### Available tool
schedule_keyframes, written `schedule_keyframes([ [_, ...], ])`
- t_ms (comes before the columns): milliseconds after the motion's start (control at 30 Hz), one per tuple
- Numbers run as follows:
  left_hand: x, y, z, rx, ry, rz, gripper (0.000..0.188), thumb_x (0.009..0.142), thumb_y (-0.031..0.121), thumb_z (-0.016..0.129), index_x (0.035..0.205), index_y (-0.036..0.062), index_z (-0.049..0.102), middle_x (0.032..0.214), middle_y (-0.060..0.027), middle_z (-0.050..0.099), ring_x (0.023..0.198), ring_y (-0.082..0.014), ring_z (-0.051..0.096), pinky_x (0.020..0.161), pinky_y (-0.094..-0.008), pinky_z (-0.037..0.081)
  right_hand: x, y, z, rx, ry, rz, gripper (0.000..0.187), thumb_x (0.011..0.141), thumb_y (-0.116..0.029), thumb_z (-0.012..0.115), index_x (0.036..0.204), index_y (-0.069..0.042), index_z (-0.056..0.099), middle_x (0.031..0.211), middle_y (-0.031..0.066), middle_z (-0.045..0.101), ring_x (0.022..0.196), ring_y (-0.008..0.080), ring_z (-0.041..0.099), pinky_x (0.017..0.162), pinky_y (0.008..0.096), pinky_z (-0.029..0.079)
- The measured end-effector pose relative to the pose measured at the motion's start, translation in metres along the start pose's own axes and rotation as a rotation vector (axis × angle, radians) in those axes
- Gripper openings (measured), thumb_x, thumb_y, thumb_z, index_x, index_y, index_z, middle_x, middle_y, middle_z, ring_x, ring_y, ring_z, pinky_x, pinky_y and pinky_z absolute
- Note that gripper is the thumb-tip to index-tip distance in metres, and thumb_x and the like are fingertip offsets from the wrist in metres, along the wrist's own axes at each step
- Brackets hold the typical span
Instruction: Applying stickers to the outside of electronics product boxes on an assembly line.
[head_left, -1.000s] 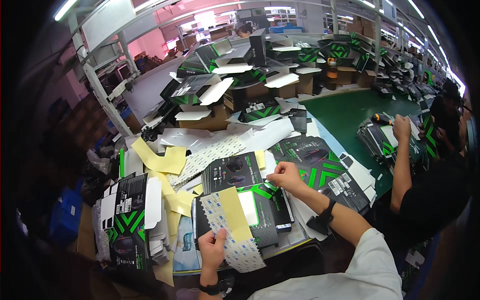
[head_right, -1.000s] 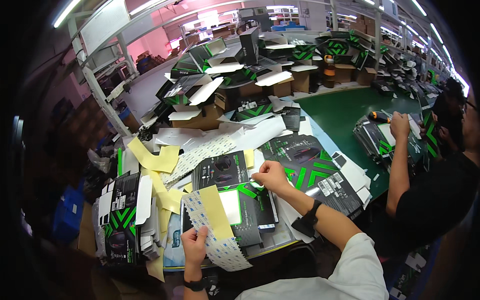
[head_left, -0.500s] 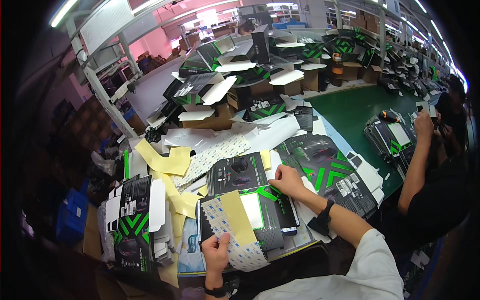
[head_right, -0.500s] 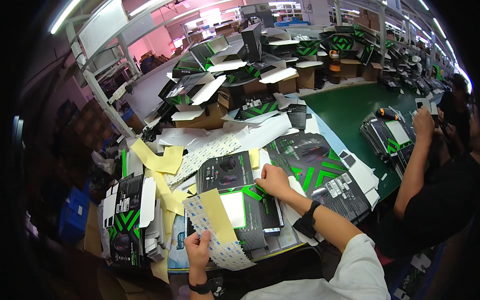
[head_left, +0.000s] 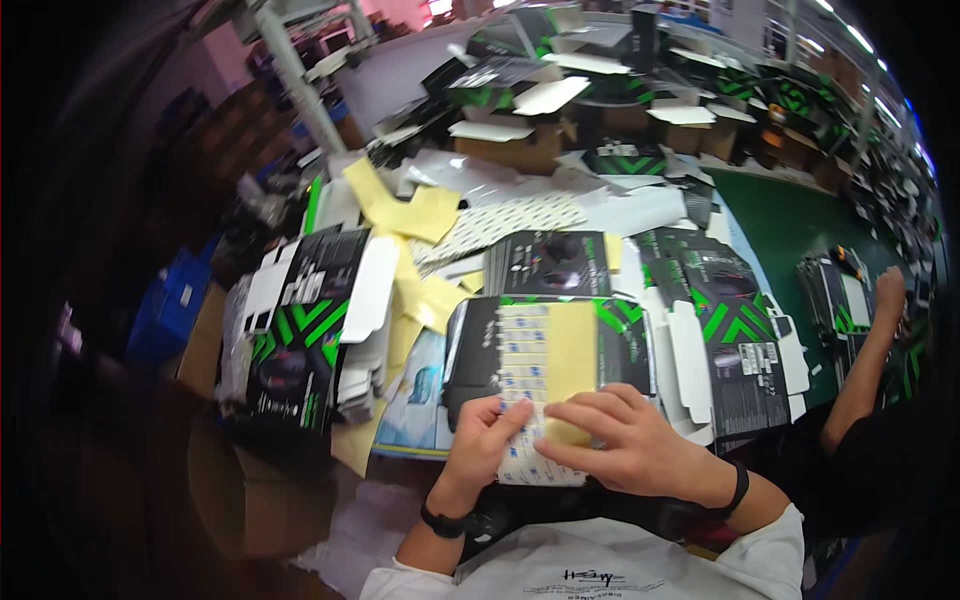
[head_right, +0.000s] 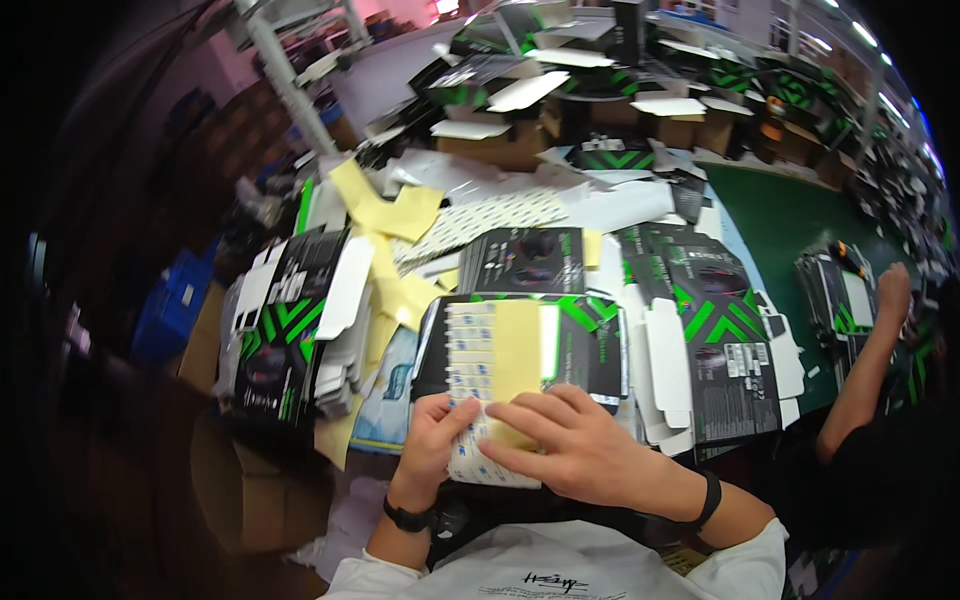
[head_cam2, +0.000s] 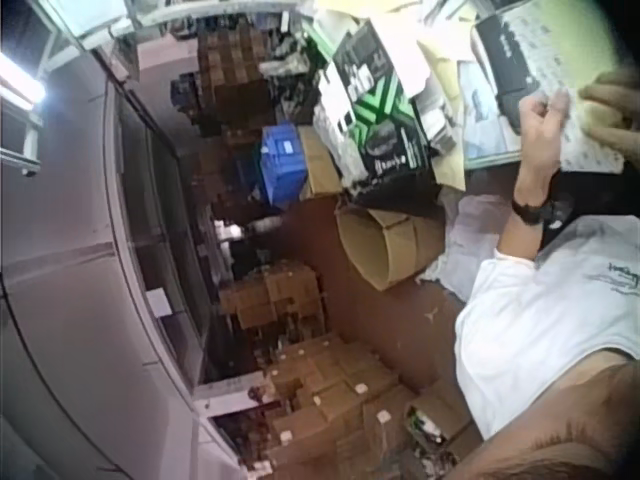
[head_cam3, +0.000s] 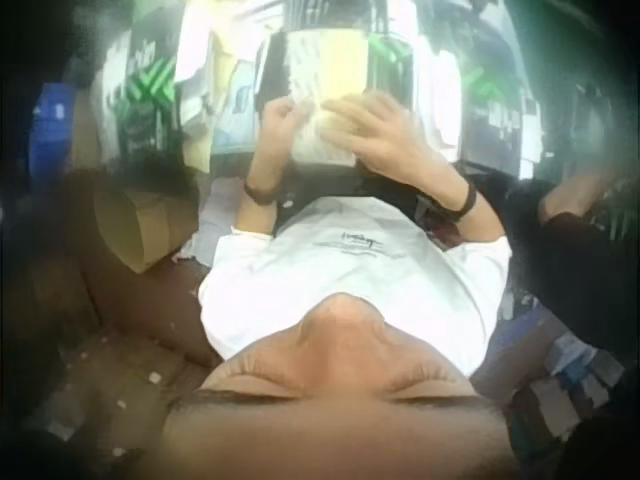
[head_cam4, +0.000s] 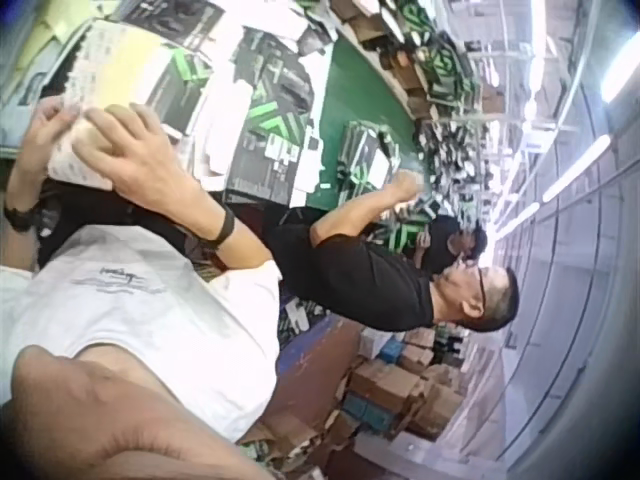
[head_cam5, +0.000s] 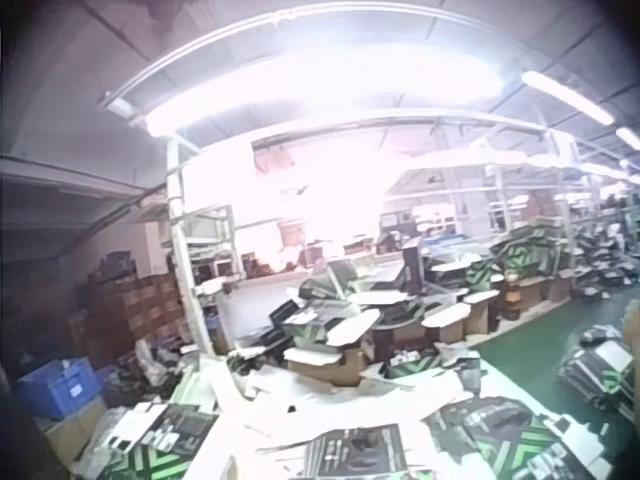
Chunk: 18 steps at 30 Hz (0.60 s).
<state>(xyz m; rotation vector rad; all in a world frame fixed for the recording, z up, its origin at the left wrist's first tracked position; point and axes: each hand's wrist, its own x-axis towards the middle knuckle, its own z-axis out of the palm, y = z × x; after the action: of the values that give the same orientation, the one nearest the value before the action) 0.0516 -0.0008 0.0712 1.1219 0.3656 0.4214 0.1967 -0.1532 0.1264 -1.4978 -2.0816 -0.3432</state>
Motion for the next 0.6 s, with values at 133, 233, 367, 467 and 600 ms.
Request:
schedule_keyframes([
  [133,-0.027,-0.013,-0.005,-0.291,-0.102,-0.235,0.026,0.096,0.018,0.052,0.106,-0.0041,0.061,0.093,-0.0089,0.067,0.076,-0.0110,0.064,0.067,-0.0232,0.052,-0.004,-0.010,0.021,0.080,0.075,-0.140,0.027,0.069,-0.014,0.067,0.096,-0.014,0.066,0.097,-0.0012,0.060,0.093,0.0160,0.058,0.079,0.0328,0.040],
  [233,-0.046,-0.036,-0.009,-0.477,-0.075,-0.326,0.026,0.096,0.020,0.051,0.103,-0.0032,0.062,0.089,-0.0072,0.066,0.073,-0.0101,0.064,0.065,-0.0223,0.052,-0.003,-0.024,0.033,0.116,0.051,-0.178,0.021,0.071,-0.016,0.067,0.091,-0.015,0.065,0.095,-0.0019,0.060,0.090,0.0139,0.058,0.080,0.0344,0.039],
  [367,-0.064,-0.045,-0.020,-0.517,-0.010,-0.331,0.025,0.096,0.021,0.052,0.101,-0.0021,0.062,0.088,-0.0067,0.066,0.072,-0.0097,0.064,0.064,-0.0222,0.051,0.001,-0.031,0.046,0.139,-0.043,-0.189,0.018,0.071,-0.017,0.067,0.089,-0.017,0.063,0.096,-0.0026,0.059,0.092,0.0128,0.058,0.084,0.0362,0.038],
  [467,-0.070,-0.044,-0.028,-0.528,0.029,-0.341,0.026,0.096,0.021,0.053,0.101,-0.0018,0.062,0.088,-0.0067,0.066,0.072,-0.0098,0.064,0.064,-0.0224,0.052,0.008,-0.035,0.054,0.184,-0.104,-0.208,0.021,0.072,-0.017,0.067,0.092,-0.019,0.061,0.101,-0.0025,0.058,0.096,0.0132,0.056,0.089,0.0396,0.038],
  [600,-0.074,-0.044,-0.042,-0.542,0.060,-0.326,0.027,0.095,0.023,0.053,0.101,-0.0021,0.062,0.088,-0.0071,0.066,0.071,-0.0107,0.064,0.064,-0.0234,0.052,0.026,-0.042,0.056,0.152,-0.122,-0.185,0.024,0.071,-0.016,0.067,0.094,-0.017,0.063,0.103,-0.0002,0.059,0.097,0.0157,0.057,0.092,0.0427,0.038],
])
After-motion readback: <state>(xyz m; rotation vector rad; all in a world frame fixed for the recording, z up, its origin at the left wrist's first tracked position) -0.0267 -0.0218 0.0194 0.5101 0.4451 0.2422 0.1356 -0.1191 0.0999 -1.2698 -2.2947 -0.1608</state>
